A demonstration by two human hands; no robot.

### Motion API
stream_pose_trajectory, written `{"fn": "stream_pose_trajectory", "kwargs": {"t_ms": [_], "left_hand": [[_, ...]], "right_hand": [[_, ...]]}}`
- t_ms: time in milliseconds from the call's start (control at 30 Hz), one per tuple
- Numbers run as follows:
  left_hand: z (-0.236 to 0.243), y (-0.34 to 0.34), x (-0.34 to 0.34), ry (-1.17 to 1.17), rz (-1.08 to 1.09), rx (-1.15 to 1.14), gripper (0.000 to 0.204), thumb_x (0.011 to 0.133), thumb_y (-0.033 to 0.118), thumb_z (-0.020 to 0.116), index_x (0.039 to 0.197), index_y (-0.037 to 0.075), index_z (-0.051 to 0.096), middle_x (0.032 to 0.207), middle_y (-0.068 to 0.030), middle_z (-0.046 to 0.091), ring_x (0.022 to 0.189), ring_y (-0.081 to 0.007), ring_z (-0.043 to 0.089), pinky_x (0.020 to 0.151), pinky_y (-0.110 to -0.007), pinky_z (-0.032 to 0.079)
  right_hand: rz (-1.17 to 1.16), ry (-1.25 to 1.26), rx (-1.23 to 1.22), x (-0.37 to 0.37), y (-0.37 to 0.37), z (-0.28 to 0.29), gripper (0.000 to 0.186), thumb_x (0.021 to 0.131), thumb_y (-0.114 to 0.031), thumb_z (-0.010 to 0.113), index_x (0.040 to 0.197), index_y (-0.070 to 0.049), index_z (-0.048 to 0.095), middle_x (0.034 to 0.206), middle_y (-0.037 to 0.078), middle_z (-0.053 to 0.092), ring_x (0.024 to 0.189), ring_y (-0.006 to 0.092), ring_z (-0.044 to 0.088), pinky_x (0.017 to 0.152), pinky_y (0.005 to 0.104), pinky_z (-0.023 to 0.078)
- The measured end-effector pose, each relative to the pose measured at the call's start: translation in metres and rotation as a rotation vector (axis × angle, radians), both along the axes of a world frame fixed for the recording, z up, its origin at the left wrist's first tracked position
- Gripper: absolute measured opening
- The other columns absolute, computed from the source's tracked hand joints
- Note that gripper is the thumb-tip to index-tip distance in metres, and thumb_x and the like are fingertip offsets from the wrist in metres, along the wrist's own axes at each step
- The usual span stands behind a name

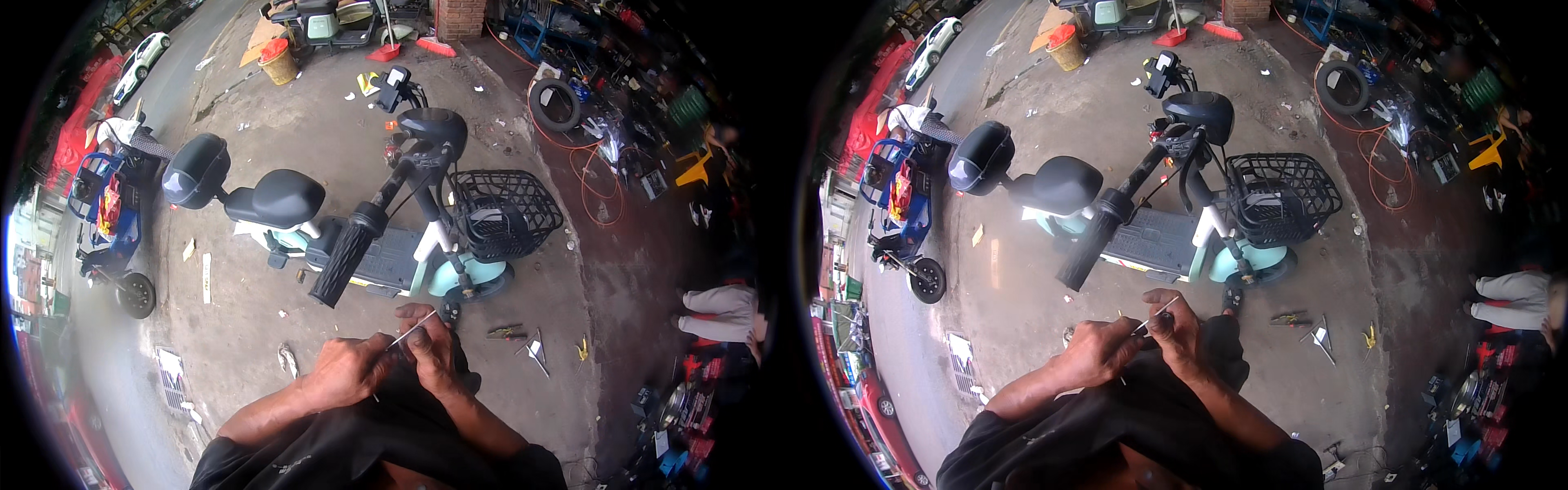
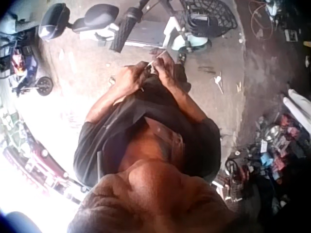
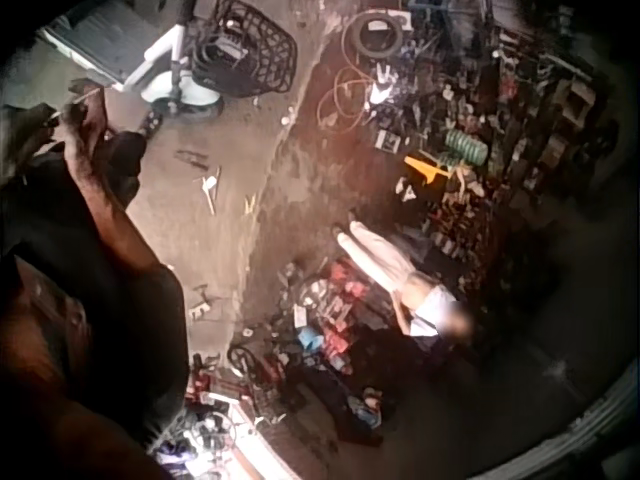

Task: The person removes a rubber grip from a scooter's handlebar using a screwdriver and then works on the internal handle components and wires.

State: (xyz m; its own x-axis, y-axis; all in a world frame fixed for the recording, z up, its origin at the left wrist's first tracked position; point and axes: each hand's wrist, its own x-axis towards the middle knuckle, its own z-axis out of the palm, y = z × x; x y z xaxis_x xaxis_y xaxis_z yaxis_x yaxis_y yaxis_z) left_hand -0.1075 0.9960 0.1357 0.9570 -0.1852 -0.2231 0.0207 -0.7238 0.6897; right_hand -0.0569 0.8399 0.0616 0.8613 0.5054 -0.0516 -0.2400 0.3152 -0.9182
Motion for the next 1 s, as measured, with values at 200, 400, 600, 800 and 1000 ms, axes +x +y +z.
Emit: {"fn": "stream_pose_trajectory", "kwargs": {"t_ms": [200, 400, 600, 800, 1000], "left_hand": [[-0.055, -0.016, 0.004, 0.194, 0.128, -0.093, 0.036, 0.088, 0.024, 0.059, 0.115, 0.001, 0.049, 0.088, -0.0224, 0.064, 0.084, -0.0391, 0.062, 0.070, -0.043, 0.049], [-0.111, -0.027, 0.004, 0.279, 0.360, -0.578, 0.030, 0.088, 0.015, 0.059, 0.113, 0.001, 0.054, 0.103, -0.0169, 0.063, 0.094, -0.0294, 0.063, 0.080, -0.037, 0.049], [-0.160, -0.019, -0.008, 0.294, 0.179, -0.336, 0.037, 0.084, 0.013, 0.062, 0.118, 0.003, 0.055, 0.103, -0.0165, 0.061, 0.089, -0.0269, 0.063, 0.078, -0.035, 0.050], [-0.224, 0.029, -0.040, 0.483, 0.418, -0.231, 0.039, 0.081, 0.017, 0.062, 0.115, -0.001, 0.055, 0.090, -0.0159, 0.064, 0.078, -0.0234, 0.063, 0.073, -0.033, 0.049], [-0.296, 0.064, -0.104, 0.704, 0.667, -0.138, 0.039, 0.079, 0.018, 0.061, 0.112, -0.002, 0.057, 0.078, -0.0109, 0.062, 0.069, -0.0152, 0.059, 0.058, -0.028, 0.047]], "right_hand": [[-0.124, 0.294, -0.215, 0.000, 0.009, -0.038, 0.028, 0.094, -0.033, 0.052, 0.091, -0.006, 0.058, 0.074, -0.001, 0.052, 0.063, 0.0061, 0.044, 0.057, 0.0209, 0.037], [-0.250, 0.660, -0.092, -0.006, 0.006, -0.088, 0.026, 0.093, -0.033, 0.048, 0.089, -0.009, 0.057, 0.077, -0.001, 0.052, 0.060, 0.0091, 0.047, 0.055, 0.0241, 0.039], [-0.278, 0.984, -0.022, -0.029, -0.006, -0.156, 0.021, 0.093, -0.030, 0.051, 0.090, -0.011, 0.058, 0.078, 0.001, 0.056, 0.062, 0.0114, 0.053, 0.052, 0.0257, 0.042], [-0.585, 1.177, -0.052, -0.023, -0.053, -0.292, 0.009, 0.087, -0.015, 0.056, 0.080, -0.009, 0.054, 0.074, 0.004, 0.052, 0.065, 0.0179, 0.052, 0.061, 0.0375, 0.052], [-0.758, 1.275, -0.201, -0.008, -0.116, -0.450, 0.010, 0.083, -0.012, 0.059, 0.078, -0.006, 0.054, 0.074, 0.005, 0.052, 0.064, 0.0189, 0.052, 0.053, 0.0370, 0.051]]}}
